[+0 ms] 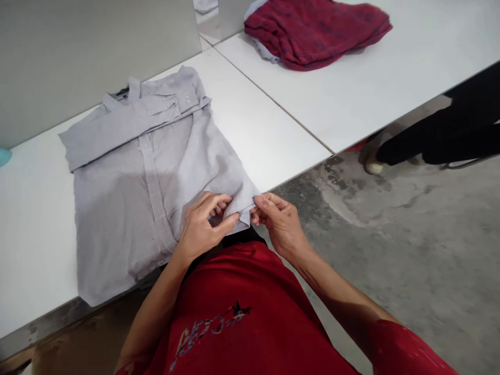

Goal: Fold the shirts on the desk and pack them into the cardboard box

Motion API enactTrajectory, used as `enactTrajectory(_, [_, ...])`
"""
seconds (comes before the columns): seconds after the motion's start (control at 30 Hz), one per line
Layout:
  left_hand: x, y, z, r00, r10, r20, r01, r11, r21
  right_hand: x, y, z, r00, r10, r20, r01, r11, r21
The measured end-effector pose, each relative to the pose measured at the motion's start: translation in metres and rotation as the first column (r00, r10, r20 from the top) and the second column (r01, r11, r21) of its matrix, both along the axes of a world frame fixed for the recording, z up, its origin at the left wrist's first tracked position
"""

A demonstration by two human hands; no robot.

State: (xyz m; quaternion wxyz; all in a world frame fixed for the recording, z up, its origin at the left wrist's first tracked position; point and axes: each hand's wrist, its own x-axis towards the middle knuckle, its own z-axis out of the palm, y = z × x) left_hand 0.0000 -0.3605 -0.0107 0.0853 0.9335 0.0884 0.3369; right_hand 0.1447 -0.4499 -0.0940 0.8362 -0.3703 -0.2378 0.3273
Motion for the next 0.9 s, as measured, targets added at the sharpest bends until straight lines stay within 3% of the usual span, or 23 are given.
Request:
enactTrajectory(0.13, [-0.002,-0.003,0.002,0.998,-0.066,-0.02,0.065,0.998,-0.011,0.017,-0.008,0.008,0.976,-0.16,0.15,0.161,0.987,0.003])
enactTrajectory(0.27, [-0.011,-0.011,0.007,0.995,-0.094,-0.015,0.095,0.983,0.157,0.036,-0.017,0.011,0.875,-0.328,0.357,0.361,0.932,-0.028])
enactTrajectory(0.4, [-0.032,-0.009,0.018,0.993,0.109,0.045,-0.118,0.898,0.423,0.048,-0.019,0.004,0.812,-0.292,0.505,0.394,0.913,-0.105])
enactTrajectory(0.53, [-0.059,0.002,0.023,0.951,0.299,0.077,-0.296,0.813,0.501,0.048,-0.016,-0.005,0.807,-0.275,0.522,0.387,0.915,-0.117])
enactTrajectory(0.63, [-0.07,0.006,0.017,0.936,0.35,0.023,-0.309,0.793,0.524,0.047,-0.015,-0.006,0.812,-0.285,0.509,0.4,0.907,-0.13])
enactTrajectory(0.77, [-0.076,0.008,0.007,0.948,0.318,0.007,-0.27,0.796,0.542,0.05,-0.015,-0.008,0.798,-0.246,0.55,0.379,0.915,-0.14])
enactTrajectory(0.83, [-0.077,0.008,0.005,0.953,0.302,0.026,-0.267,0.795,0.545,0.055,-0.017,-0.008,0.752,-0.242,0.613,0.408,0.901,-0.146])
enactTrajectory(0.9, [-0.08,0.007,0.007,0.955,0.294,0.026,-0.261,0.8,0.54,0.061,-0.02,-0.004,0.637,-0.315,0.704,0.546,0.829,-0.123])
